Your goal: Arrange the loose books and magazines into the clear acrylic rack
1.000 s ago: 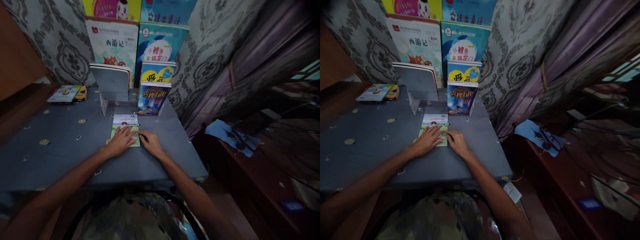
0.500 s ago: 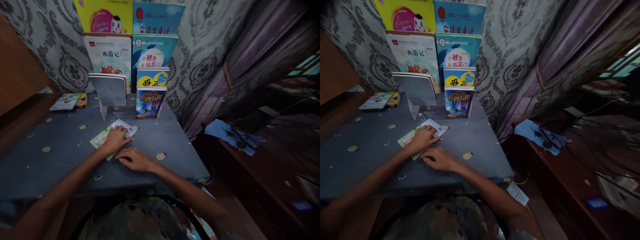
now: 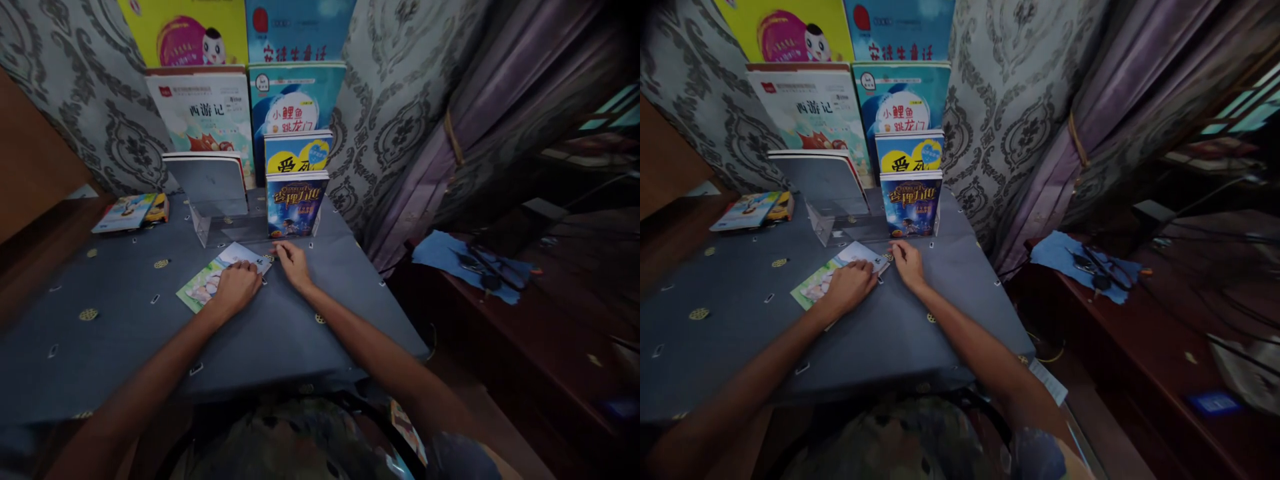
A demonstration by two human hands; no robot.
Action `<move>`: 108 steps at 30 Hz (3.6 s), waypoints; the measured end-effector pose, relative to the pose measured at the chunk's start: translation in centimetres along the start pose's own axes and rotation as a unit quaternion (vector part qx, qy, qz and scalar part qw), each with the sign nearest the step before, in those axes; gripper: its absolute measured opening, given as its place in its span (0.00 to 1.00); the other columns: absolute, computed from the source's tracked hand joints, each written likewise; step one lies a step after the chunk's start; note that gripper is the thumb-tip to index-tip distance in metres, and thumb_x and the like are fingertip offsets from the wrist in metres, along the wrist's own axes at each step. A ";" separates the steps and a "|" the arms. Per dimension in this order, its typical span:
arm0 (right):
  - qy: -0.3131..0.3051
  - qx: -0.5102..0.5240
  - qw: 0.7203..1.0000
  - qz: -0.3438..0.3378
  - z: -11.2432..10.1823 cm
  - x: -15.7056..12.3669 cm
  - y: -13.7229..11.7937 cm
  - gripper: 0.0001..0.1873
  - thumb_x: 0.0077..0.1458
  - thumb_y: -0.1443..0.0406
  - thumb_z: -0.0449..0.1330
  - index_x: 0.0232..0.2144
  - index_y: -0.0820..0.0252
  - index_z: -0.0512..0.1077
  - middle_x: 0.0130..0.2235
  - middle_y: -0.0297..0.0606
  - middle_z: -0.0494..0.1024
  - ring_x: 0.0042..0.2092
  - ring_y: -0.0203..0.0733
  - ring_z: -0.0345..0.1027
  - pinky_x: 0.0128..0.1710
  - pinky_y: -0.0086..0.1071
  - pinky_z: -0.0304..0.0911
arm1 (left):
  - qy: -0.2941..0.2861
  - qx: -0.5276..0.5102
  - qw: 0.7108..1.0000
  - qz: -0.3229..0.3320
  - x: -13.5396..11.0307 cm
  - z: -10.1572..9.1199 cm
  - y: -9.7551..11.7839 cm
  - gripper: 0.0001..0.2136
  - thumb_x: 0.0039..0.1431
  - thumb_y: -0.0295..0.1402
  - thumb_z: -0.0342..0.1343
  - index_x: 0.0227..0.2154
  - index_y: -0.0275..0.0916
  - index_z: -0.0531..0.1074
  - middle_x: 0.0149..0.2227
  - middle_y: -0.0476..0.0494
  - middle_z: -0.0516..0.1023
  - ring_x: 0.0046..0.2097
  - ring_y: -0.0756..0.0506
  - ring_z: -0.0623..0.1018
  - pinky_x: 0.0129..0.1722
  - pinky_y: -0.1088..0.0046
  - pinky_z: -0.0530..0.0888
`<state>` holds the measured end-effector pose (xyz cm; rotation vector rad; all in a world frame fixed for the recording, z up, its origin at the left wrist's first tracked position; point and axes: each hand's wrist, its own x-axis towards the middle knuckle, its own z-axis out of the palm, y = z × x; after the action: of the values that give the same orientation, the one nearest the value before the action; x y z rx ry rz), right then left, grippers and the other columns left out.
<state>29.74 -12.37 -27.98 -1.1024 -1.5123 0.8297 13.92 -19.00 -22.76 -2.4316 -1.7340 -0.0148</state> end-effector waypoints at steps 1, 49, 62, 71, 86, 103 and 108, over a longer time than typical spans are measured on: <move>-0.006 -0.008 1.000 -0.005 0.0 -0.2 0.0 0.15 0.66 0.62 0.52 0.45 0.58 0.77 0.39 0.38 0.85 0.43 0.42 0.79 0.47 0.35 0.70 | 0.001 0.001 1.000 0.000 0.0 -0.1 0.0 0.16 0.70 0.35 0.45 0.42 0.32 0.77 0.42 0.28 0.80 0.45 0.36 0.80 0.39 0.64 0.74; -0.229 -0.281 0.921 -0.144 2.5 1.2 0.7 0.20 0.66 0.66 0.53 0.58 0.62 0.70 0.63 0.51 0.69 0.65 0.49 0.62 0.65 0.47 0.58 | -0.063 0.013 0.989 -0.136 -1.4 -1.8 -5.8 0.24 0.71 0.44 0.40 0.47 0.31 0.77 0.48 0.28 0.76 0.49 0.33 0.78 0.42 0.61 0.74; -0.225 -0.288 0.921 -0.134 2.3 0.2 -0.3 0.21 0.66 0.64 0.54 0.59 0.61 0.70 0.65 0.50 0.67 0.67 0.50 0.58 0.66 0.48 0.53 | -0.009 -0.074 0.987 0.144 -7.7 0.3 -4.0 0.17 0.71 0.40 0.47 0.55 0.38 0.71 0.57 0.34 0.75 0.61 0.37 0.71 0.59 0.57 0.69; -0.244 -0.263 0.924 -0.132 1.2 -2.0 -0.9 0.21 0.64 0.64 0.56 0.58 0.60 0.71 0.65 0.50 0.68 0.67 0.50 0.58 0.66 0.48 0.53 | 0.002 -0.085 0.988 0.131 -7.4 0.7 -3.8 0.15 0.71 0.33 0.46 0.53 0.37 0.73 0.55 0.33 0.78 0.59 0.39 0.75 0.58 0.58 0.72; -0.354 -0.268 0.887 -0.123 -0.5 -2.6 -1.4 0.45 0.53 0.45 0.67 0.67 0.53 0.60 0.71 0.50 0.54 0.72 0.60 0.45 0.68 0.57 0.46 | 0.028 -0.107 0.986 0.129 -7.8 0.6 -4.2 0.18 0.71 0.40 0.45 0.53 0.39 0.74 0.54 0.36 0.78 0.57 0.40 0.75 0.54 0.62 0.74; -0.373 -0.273 0.885 -0.053 -0.6 -2.8 -3.1 0.51 0.46 0.46 0.72 0.68 0.53 0.60 0.73 0.54 0.49 0.74 0.63 0.37 0.70 0.59 0.37 | 0.136 -0.476 0.853 -0.166 -3.2 6.0 -9.5 0.27 0.60 0.42 0.52 0.59 0.35 0.66 0.57 0.32 0.76 0.58 0.37 0.76 0.57 0.56 0.72; -0.375 -0.232 0.897 -0.044 -1.1 -2.7 -2.8 0.51 0.43 0.45 0.73 0.66 0.51 0.63 0.72 0.51 0.51 0.73 0.63 0.37 0.70 0.60 0.36 | 0.107 -0.709 0.645 -0.265 -3.4 5.9 -10.4 0.23 0.48 0.36 0.64 0.48 0.35 0.72 0.46 0.35 0.81 0.45 0.39 0.82 0.43 0.64 0.79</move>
<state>30.34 -15.93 -26.14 -1.0863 -2.4888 0.9069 2.56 -18.10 -27.68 -1.9704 -2.6761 -2.4149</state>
